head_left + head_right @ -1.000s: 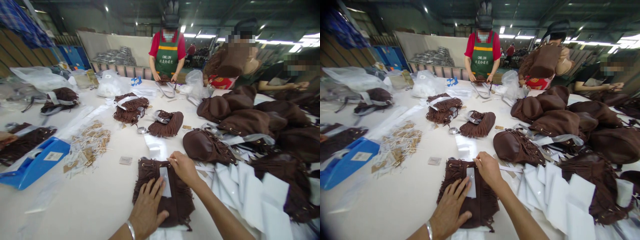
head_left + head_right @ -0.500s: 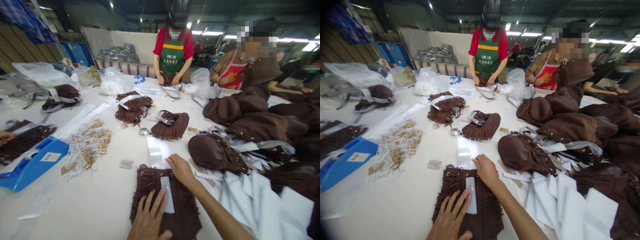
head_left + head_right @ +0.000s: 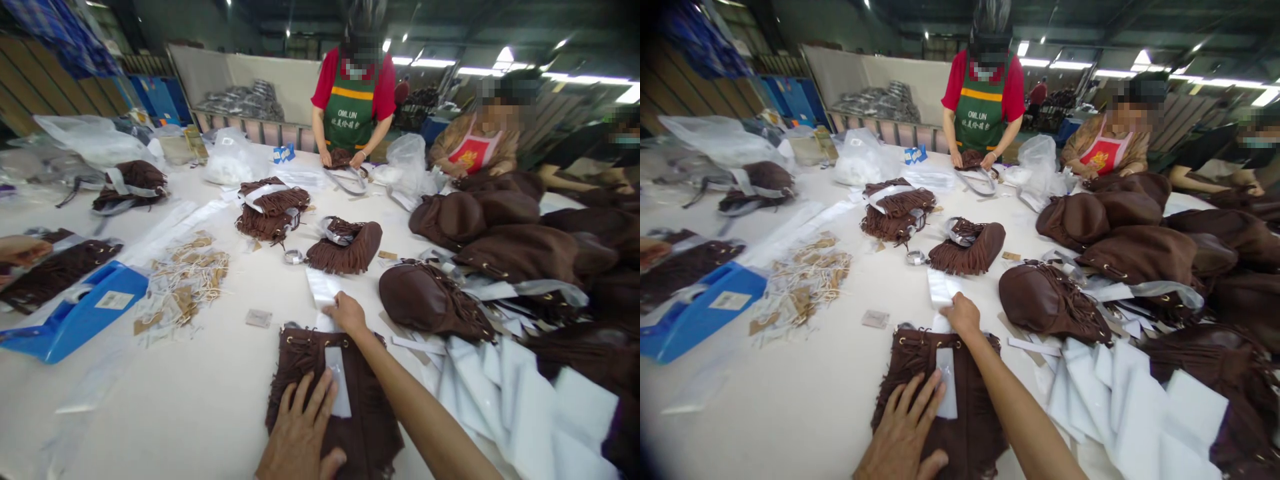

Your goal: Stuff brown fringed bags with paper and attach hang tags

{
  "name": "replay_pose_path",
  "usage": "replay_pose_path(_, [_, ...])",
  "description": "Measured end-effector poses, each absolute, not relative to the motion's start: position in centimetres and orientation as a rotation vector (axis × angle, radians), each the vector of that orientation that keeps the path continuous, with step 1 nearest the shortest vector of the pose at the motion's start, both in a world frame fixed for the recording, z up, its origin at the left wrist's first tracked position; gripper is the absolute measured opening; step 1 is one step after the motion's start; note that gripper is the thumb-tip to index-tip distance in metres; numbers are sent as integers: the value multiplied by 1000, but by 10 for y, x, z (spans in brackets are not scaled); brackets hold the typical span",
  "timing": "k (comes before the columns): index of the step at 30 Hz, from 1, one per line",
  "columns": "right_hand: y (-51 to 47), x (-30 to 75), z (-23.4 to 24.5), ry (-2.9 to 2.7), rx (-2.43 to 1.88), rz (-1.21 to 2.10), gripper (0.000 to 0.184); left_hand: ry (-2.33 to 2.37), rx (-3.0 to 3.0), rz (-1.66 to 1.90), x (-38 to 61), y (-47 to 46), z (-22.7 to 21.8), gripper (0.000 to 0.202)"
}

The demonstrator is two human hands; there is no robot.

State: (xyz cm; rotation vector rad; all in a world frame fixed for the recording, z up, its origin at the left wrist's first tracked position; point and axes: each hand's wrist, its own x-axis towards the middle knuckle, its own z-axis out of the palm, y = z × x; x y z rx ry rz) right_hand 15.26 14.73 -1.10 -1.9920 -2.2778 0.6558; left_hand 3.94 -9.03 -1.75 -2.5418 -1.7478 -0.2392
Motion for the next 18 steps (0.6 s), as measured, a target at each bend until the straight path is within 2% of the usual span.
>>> replay_pose_path(3, [147, 169, -13, -2240, -2032, 666, 30, -1760, -2598, -235, 40, -93, -12, 97])
replay_pose_path(6, [148, 172, -10, -2216, -2027, 659, 36, -1736, -2598, -240, 40, -93, -13, 98])
replay_pose_path(10, [134, 174, 29, -2203, -1928, 549, 39, -1685, -2536, -273, 39, -91, -17, 96])
replay_pose_path(14, [71, 204, 101, -2370, -1237, 328, 34, -1577, -2447, -351, 37, -88, -36, 90])
replay_pose_path(18, [21, 249, 137, -2820, -573, -421, 33, -1522, -2266, -465, 38, -85, -69, 54])
